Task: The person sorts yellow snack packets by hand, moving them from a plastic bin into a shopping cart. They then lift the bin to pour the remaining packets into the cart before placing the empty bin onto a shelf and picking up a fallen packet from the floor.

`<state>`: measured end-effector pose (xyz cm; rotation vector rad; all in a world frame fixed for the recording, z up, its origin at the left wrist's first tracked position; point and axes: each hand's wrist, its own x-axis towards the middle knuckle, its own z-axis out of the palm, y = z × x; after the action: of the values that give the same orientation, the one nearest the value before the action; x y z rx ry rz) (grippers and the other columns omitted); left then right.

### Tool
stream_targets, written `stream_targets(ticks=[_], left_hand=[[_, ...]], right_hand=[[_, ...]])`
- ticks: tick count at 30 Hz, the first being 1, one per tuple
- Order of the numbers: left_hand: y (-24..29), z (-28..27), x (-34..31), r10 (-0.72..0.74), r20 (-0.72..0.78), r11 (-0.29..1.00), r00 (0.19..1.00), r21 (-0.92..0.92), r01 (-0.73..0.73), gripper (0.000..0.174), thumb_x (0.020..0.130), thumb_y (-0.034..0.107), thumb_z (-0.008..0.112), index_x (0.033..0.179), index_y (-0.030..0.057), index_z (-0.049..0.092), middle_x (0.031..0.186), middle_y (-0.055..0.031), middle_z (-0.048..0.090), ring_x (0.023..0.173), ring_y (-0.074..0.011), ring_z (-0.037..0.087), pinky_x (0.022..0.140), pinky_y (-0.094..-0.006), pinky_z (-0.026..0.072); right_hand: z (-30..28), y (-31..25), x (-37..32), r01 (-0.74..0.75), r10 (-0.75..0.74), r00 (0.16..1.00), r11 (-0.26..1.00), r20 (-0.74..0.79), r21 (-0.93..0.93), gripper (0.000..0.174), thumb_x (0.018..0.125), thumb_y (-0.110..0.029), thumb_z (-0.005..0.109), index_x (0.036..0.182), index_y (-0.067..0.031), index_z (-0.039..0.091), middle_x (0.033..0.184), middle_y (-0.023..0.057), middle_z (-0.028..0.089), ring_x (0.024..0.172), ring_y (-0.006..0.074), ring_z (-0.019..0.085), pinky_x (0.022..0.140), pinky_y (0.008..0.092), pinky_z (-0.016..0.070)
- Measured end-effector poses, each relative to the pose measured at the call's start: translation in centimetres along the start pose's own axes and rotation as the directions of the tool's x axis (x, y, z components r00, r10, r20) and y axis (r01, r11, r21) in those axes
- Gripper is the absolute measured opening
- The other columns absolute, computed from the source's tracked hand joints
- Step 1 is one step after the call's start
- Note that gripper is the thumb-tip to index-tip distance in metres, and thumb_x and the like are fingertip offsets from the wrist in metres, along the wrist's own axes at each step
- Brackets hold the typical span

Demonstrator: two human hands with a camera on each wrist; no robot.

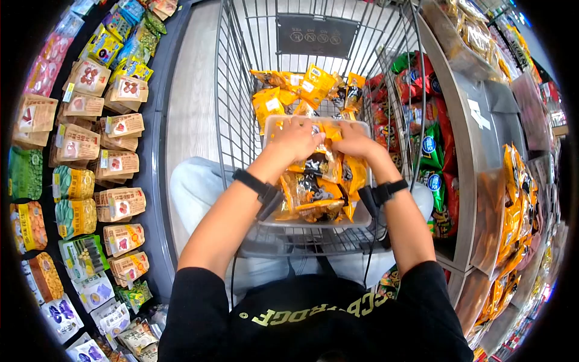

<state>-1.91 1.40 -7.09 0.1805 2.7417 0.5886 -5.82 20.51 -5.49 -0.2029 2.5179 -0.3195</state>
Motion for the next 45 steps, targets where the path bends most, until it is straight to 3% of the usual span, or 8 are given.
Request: stream_targets(ticks=[6,9,16,23,29,32,40,45], left_hand=[[1.5,-5.1,-0.7,0.018,-0.135,0.998,0.991,-0.051,-0.025,0.054,0.101,0.045,0.048,0.124,-0.0028,0.059,0.124,-0.0250,0.062,0.118,-0.0406,0.059,0.099,-0.0495,0.0459],[1.1,-5.6,-0.8,0.055,-0.262,0.993,0.964,-0.089,-0.081,0.046,0.098,0.039,0.055,0.117,-0.0020,0.062,0.117,-0.0221,0.065,0.108,-0.0385,0.064,0.092,-0.0473,0.0493],[1.1,-6.6,-2.3,0.121,-0.417,0.992,0.901,0.017,-0.126,0.030,0.089,0.028,0.069,0.105,0.0021,0.064,0.097,-0.0153,0.066,0.095,-0.0323,0.066,0.084,-0.0466,0.0494],[0.5,-6.5,-2.9,0.090,-0.361,0.992,0.928,-0.049,-0.115,0.035,0.087,0.028,0.071,0.110,0.0023,0.063,0.099,-0.0158,0.065,0.093,-0.0327,0.066,0.083,-0.0457,0.0477],[0.5,-6.4,-3.0,0.109,-0.343,0.988,0.933,-0.063,-0.138,0.041,0.087,0.028,0.071,0.117,0.0013,0.062,0.100,-0.0151,0.066,0.095,-0.0330,0.065,0.084,-0.0449,0.0478],[0.4,-6.8,-2.9,0.107,-0.327,0.986,0.939,-0.085,-0.142,0.039,0.087,0.027,0.071,0.114,0.0011,0.062,0.100,-0.0153,0.067,0.096,-0.0336,0.066,0.085,-0.0455,0.0489],[-0.1,-7.4,-3.1,0.078,-0.273,0.989,0.959,-0.096,-0.108,0.034,0.091,0.027,0.067,0.111,0.0003,0.063,0.103,-0.0186,0.068,0.096,-0.0371,0.067,0.085,-0.0470,0.0526],[0.0,-7.7,-2.9,0.037,-0.239,0.993,0.970,-0.100,-0.063,0.041,0.091,0.029,0.067,0.119,0.0002,0.061,0.105,-0.0191,0.067,0.099,-0.0381,0.067,0.084,-0.0478,0.0546]], right_hand=[[-4.9,0.5,2.2,0.215,-0.194,0.967,0.969,-0.168,0.119,0.092,0.077,-0.060,0.073,0.142,0.0006,0.051,0.146,0.0338,0.043,0.138,0.0442,0.041,0.115,0.0445,0.0354],[-6.8,0.6,7.4,0.049,-0.015,0.960,0.992,-0.280,0.114,0.080,0.079,-0.051,0.073,0.138,0.0001,0.056,0.141,0.0308,0.051,0.133,0.0401,0.050,0.110,0.0422,0.0414],[-7.0,2.8,19.1,-0.076,0.093,0.995,0.944,-0.036,0.320,0.113,0.073,-0.059,0.079,0.152,0.0063,0.032,0.154,0.0269,0.038,0.142,0.0377,0.040,0.113,0.0477,0.0359],[-4.1,5.8,26.1,-0.189,0.145,0.979,0.905,0.142,0.381,0.108,0.071,-0.070,0.077,0.144,0.0044,0.047,0.141,0.0217,0.053,0.124,0.0323,0.055,0.100,0.0449,0.0453],[-0.9,8.5,30.0,-0.108,0.139,0.988,0.934,-0.069,0.341,0.059,0.077,-0.054,0.081,0.106,-0.0036,0.072,0.101,0.0092,0.073,0.088,0.0200,0.068,0.081,0.0364,0.0518],[-0.7,6.5,27.8,-0.023,-0.007,0.944,0.996,-0.329,-0.088,0.031,0.075,-0.039,0.084,0.079,-0.0097,0.074,0.077,0.0095,0.072,0.078,0.0213,0.069,0.077,0.0372,0.0536],[-1.0,6.0,25.3,0.128,-0.178,0.866,0.982,-0.467,-0.138,0.013,0.078,-0.013,0.067,0.083,-0.0007,0.070,0.091,0.0236,0.070,0.089,0.0406,0.068,0.080,0.0452,0.0541],[-6.8,2.1,17.6,0.157,-0.205,0.903,0.976,-0.377,-0.153,0.018,0.082,-0.012,0.065,0.093,0.0005,0.071,0.109,0.0242,0.067,0.098,0.0395,0.067,0.086,0.0453,0.0549]])
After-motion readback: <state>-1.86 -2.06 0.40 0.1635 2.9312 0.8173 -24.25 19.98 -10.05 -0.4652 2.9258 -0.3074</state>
